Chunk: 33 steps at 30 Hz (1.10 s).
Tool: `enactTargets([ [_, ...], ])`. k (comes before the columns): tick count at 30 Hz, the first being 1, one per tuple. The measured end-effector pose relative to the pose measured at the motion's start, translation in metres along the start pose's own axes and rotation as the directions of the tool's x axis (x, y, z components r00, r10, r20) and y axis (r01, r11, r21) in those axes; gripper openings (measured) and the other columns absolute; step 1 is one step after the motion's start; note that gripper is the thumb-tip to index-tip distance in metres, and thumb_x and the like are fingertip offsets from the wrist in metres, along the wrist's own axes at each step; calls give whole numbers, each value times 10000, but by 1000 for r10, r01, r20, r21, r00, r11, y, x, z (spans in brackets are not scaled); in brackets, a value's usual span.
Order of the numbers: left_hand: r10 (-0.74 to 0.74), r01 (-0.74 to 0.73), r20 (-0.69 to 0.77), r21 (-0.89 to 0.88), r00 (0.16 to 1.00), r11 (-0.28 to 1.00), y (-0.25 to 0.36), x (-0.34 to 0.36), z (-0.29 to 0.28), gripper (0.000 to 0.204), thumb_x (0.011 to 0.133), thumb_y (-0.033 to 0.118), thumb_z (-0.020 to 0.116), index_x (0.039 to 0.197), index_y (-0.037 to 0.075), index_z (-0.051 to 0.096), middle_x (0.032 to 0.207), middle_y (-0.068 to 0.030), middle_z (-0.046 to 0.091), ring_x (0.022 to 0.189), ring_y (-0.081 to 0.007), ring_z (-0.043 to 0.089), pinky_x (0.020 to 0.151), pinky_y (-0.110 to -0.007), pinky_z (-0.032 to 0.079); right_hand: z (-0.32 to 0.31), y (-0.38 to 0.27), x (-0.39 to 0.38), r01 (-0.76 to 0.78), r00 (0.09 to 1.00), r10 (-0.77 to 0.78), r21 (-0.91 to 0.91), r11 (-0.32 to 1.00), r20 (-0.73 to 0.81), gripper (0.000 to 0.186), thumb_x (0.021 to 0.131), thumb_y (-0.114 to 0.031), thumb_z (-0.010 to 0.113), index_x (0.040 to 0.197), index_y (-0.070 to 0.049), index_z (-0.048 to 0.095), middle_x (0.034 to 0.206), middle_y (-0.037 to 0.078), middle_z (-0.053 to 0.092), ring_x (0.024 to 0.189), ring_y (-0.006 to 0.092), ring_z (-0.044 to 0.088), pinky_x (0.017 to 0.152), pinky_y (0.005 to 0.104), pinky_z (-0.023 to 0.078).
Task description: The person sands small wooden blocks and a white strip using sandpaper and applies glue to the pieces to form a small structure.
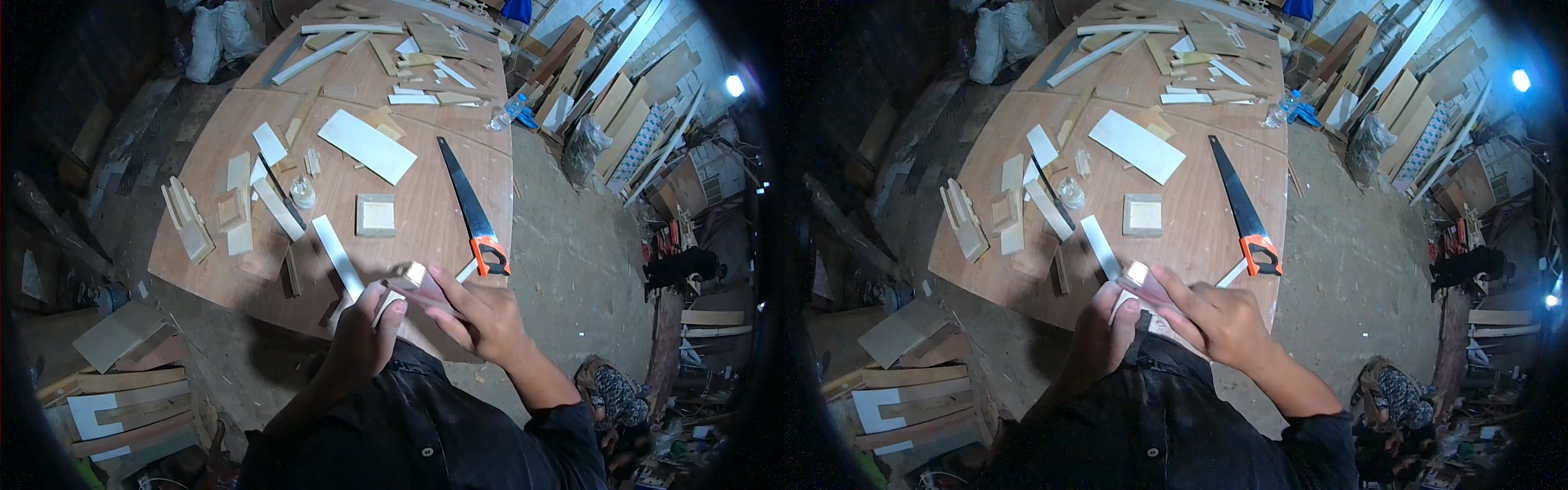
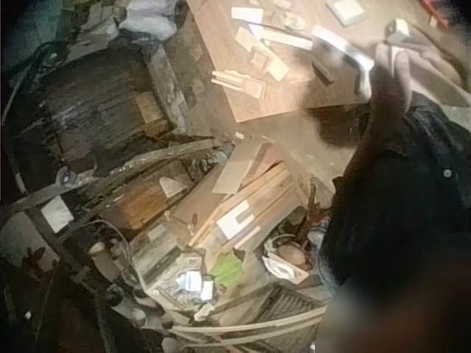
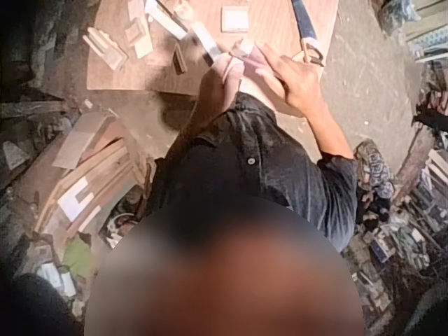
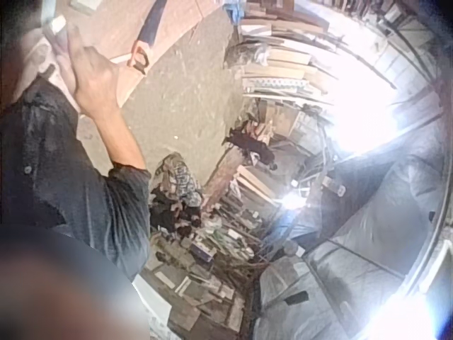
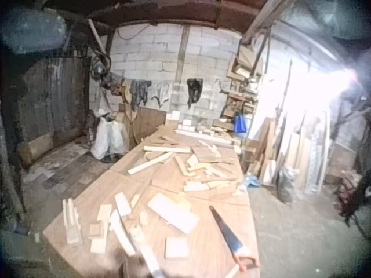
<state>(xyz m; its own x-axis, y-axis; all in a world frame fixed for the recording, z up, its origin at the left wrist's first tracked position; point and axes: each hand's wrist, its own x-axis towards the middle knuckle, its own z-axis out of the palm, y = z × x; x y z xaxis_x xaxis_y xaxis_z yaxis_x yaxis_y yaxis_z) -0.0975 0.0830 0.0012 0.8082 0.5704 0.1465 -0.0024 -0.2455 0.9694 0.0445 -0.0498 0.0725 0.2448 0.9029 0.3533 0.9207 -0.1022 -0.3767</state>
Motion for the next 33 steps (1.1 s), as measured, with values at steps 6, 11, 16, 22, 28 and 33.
enactTargets([
  [6,-77,83,103,-53,992,995,2,1,-1,246,973,194,558,1101,-16,542,828,-242,647,801,-439,646,686,-462,501,-2,3,8,52,998,-51,11,999,-21,518,890,-227,684,1370,-69,571,627,57,585,501,197,576,478,333,440],
  [11,-4,0,99,35,995,999,-3,2,1,269,980,202,556,1142,-12,542,840,-231,648,805,-412,654,686,-446,502,-5,8,17,27,998,-27,7,1000,48,516,888,-217,694,1368,-73,570,743,111,642,558,220,611,528,325,481],
  [16,-24,25,20,-58,1000,998,-17,0,-6,284,978,177,579,1190,-8,536,910,-205,656,820,-334,658,725,-412,515,-12,17,-2,-145,970,141,-6,989,-200,591,836,-190,755,1368,-25,557,795,143,685,621,244,665,595,338,522],
  [22,93,-92,16,-11,996,996,-10,5,-2,270,978,162,567,1173,-11,497,859,-219,642,785,-383,643,693,-436,499,7,-1,9,-3,997,4,16,1000,-77,551,849,-194,731,1357,-44,575,625,74,568,502,201,569,486,331,442],
  [28,-71,73,71,-24,995,997,0,11,-13,210,970,158,556,1094,-12,536,825,-215,649,793,-417,643,700,-440,503,8,0,17,44,997,-45,-12,999,-68,530,863,-196,712,1354,-50,577,628,69,569,511,202,573,480,335,436],
  [33,-91,91,43,6,995,996,5,8,0,231,958,175,566,1086,-17,571,910,-244,668,885,-422,663,748,-434,518,10,-3,23,70,997,-71,-29,997,-44,526,867,-195,706,1356,-51,576,645,75,578,523,201,579,482,334,438],
])
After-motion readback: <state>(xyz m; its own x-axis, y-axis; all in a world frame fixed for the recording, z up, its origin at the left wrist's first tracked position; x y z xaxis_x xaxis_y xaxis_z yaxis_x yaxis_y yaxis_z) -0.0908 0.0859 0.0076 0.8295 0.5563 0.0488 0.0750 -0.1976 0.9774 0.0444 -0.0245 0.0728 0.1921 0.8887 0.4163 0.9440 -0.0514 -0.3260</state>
